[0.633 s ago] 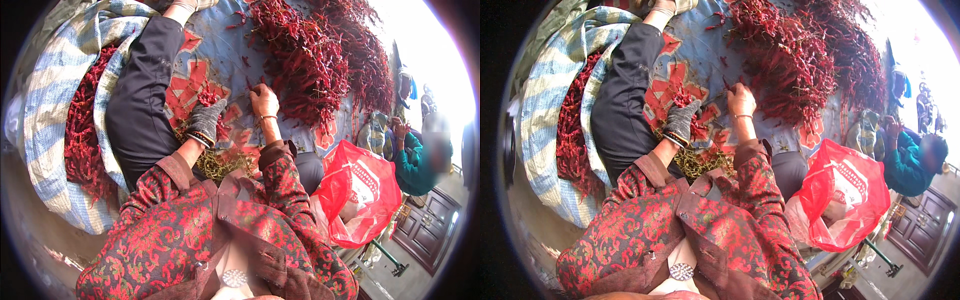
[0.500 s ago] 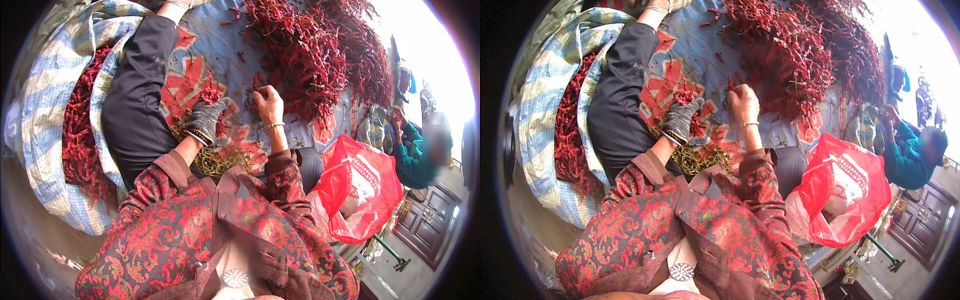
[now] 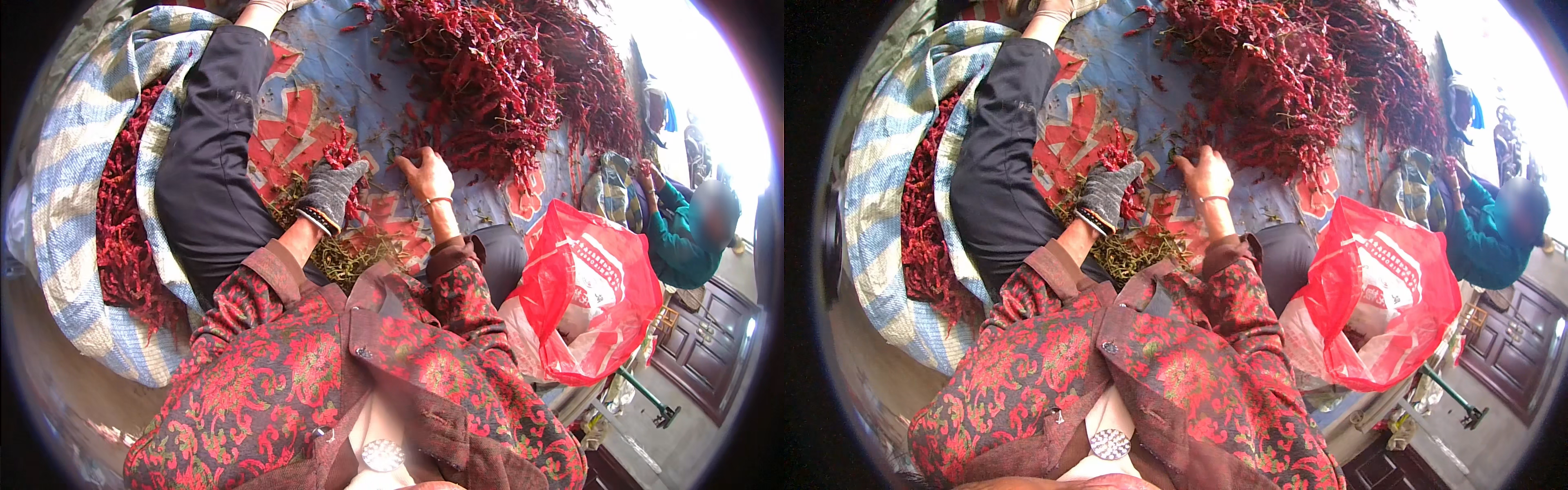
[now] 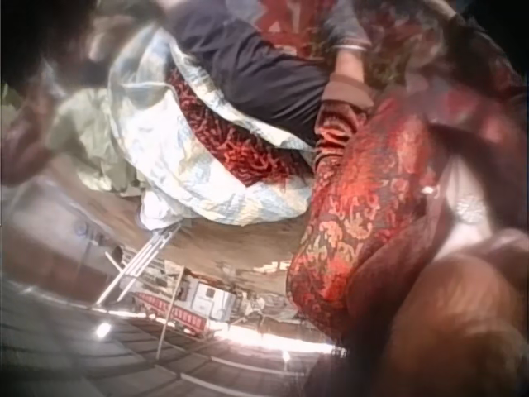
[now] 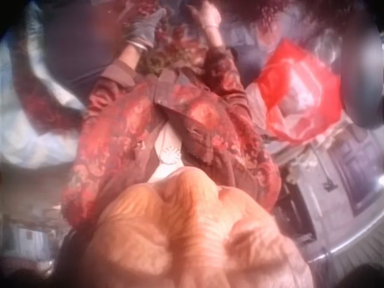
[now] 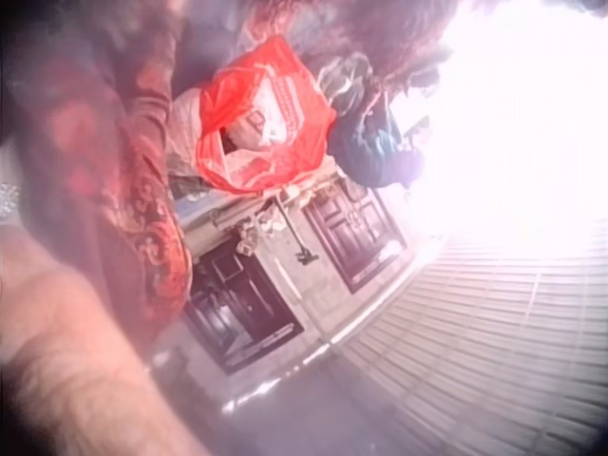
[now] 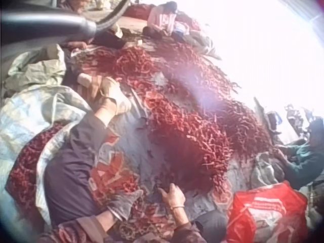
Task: The person sits on a tarp and repeatedly picks up dried red chilies, removes the stems by hand, and places the de-stemmed chilies into a red plastic bag. The person wears a glove on the left hand and processes the chilies one by one.
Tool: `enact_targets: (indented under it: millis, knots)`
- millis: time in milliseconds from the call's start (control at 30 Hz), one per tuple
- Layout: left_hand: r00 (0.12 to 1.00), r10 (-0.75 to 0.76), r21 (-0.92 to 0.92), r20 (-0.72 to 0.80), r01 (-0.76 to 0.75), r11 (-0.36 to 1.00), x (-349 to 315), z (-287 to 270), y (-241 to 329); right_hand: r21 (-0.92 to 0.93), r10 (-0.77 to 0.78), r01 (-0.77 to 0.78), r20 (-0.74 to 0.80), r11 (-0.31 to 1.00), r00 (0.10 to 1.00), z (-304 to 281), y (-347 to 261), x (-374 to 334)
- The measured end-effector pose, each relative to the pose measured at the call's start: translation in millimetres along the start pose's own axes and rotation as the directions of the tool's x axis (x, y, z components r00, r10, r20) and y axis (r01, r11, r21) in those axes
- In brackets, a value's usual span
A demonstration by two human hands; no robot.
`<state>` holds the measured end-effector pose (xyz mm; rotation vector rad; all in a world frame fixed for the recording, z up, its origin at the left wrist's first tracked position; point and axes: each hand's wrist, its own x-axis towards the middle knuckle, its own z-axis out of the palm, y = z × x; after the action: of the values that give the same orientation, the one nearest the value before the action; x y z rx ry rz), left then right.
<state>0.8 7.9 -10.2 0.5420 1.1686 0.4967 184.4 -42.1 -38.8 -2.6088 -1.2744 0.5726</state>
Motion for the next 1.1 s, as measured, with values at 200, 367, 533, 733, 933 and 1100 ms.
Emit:
enact_targets:
  millis: [200,367,533,733,933,1100]
  knots:
    - [0.999,0.036,0.021,-0.017,-0.036,0.999,0.0,-1.1,-0.5,0.025,-0.008,0.007,0.038,1.0,0.999,13.7,11.4,10.1]
    - [1.0,0.029,-0.057,0.009,-0.029,0.998,12.9,-4.2,-12.0,0.624,0.011,-0.139,0.204,0.769,0.979,-13.7,40.5,13.4]
    - [0.992,0.055,-0.033,0.115,-0.051,0.998,-3.5,6.1,5.3,0.881,-0.087,-0.338,0.385,0.33,0.919,-33.6,42.8,-3.1]
    - [0.905,-0.1,-0.13,0.414,0.167,0.977,-3.7,2.7,-11.0,0.768,-0.309,0.005,0.252,0.64,0.917,-3.0,-20.5,-37.5]
    - [0.959,-0.13,-0.167,0.251,0.175,0.97,12.7,-4.8,-23.1,0.801,-0.151,-0.106,0.237,0.589,0.96,-25.4,-9.8,-13.5]
    - [0.987,-0.09,-0.059,0.132,0.099,0.993,21.3,-2.4,-29.9,-0.09,-0.066,0.058,-0.09,0.994,0.994,0.4,9.1,25.4]
